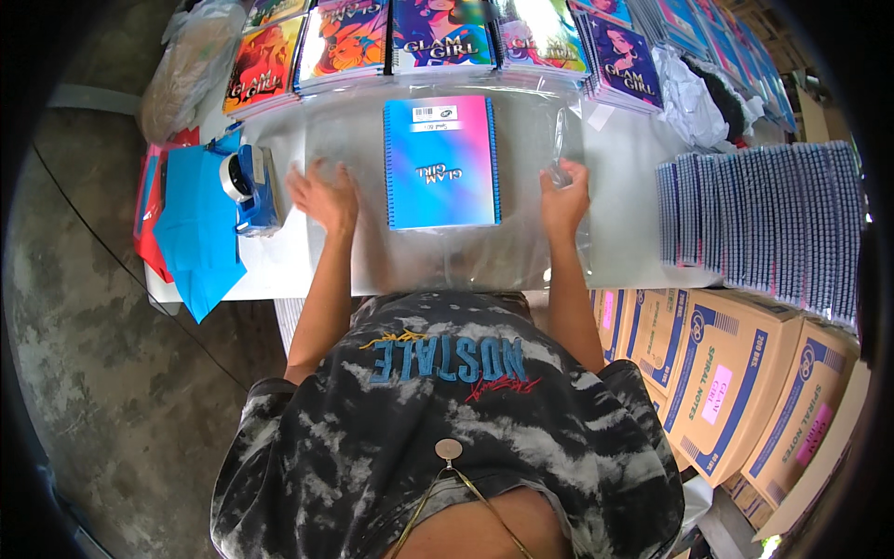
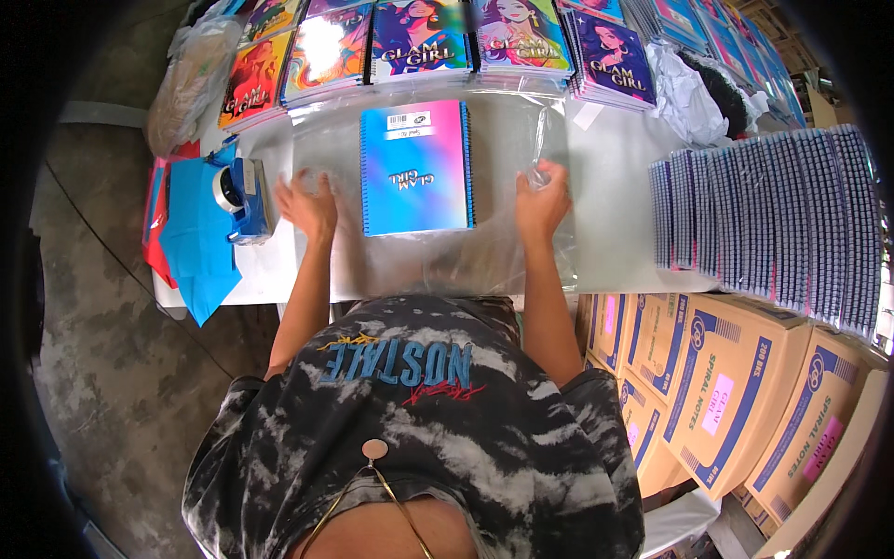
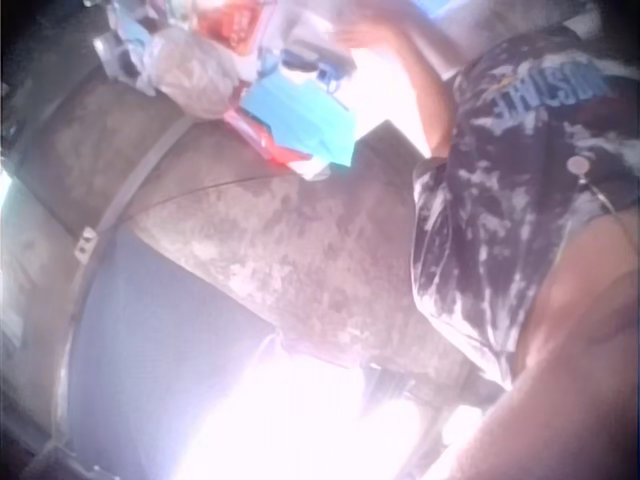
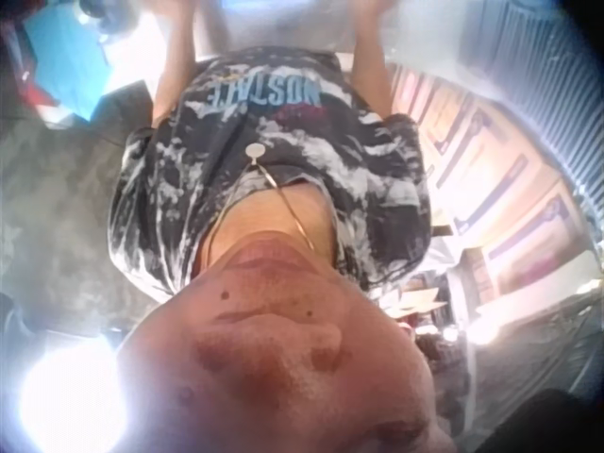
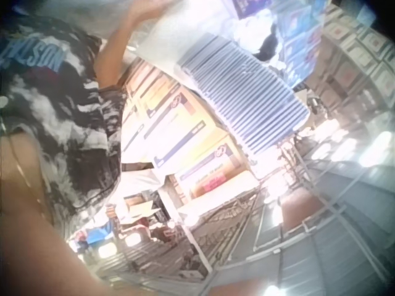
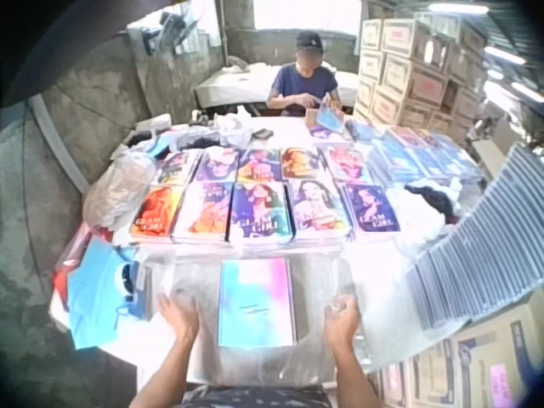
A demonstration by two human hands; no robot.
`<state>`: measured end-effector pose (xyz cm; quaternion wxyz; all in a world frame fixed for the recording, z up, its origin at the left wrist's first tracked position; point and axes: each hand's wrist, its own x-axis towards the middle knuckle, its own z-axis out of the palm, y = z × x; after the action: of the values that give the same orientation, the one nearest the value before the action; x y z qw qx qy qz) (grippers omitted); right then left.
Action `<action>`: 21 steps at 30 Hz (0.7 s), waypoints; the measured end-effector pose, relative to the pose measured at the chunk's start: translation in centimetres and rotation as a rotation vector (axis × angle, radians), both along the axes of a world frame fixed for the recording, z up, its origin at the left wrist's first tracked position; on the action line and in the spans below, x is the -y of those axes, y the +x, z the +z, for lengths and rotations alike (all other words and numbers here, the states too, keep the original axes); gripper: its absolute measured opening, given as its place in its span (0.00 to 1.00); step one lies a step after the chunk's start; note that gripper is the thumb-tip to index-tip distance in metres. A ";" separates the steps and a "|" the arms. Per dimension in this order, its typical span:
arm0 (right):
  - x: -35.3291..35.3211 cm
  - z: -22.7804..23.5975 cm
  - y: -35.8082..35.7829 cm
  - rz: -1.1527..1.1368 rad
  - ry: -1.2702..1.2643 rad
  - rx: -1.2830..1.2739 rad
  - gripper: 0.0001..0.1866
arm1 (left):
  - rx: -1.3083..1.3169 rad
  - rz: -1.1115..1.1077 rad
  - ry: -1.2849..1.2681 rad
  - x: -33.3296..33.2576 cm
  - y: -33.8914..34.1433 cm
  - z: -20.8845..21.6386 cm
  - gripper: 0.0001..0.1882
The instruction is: The person repeatedly places spiral-bound notebooks into clear plastic sleeves, folds the sleeves closed, and stacks the packaged units on the table. The workspace contains stacks of notebooks, plastic sleeves, and cardboard boxes.
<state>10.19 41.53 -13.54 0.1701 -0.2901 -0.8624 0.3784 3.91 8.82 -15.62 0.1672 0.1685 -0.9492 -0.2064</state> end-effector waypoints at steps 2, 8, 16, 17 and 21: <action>-1.4 -0.4 -1.3 -0.116 -0.592 -0.097 0.20 | 0.039 0.120 -0.150 0.8 -0.9 -2.6 0.21; -4.9 2.1 -2.5 0.168 -0.718 0.239 0.35 | 0.001 -0.122 -0.119 -1.2 -1.1 -0.6 0.25; -5.4 2.8 -1.9 0.123 -0.922 0.271 0.26 | -0.331 -0.420 0.969 -0.2 -1.6 5.0 0.28; -5.8 3.2 -1.7 0.190 -0.961 0.284 0.24 | -0.261 -0.411 0.983 -0.6 -0.7 7.1 0.30; -5.4 4.4 -0.9 0.105 -0.953 -0.035 0.19 | 0.848 -0.500 0.761 2.7 0.9 9.9 0.20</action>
<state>9.27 46.95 -9.11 0.0131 -0.2854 -0.6034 0.7445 4.76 6.10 -5.77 -0.3496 0.0563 -0.8036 -0.4784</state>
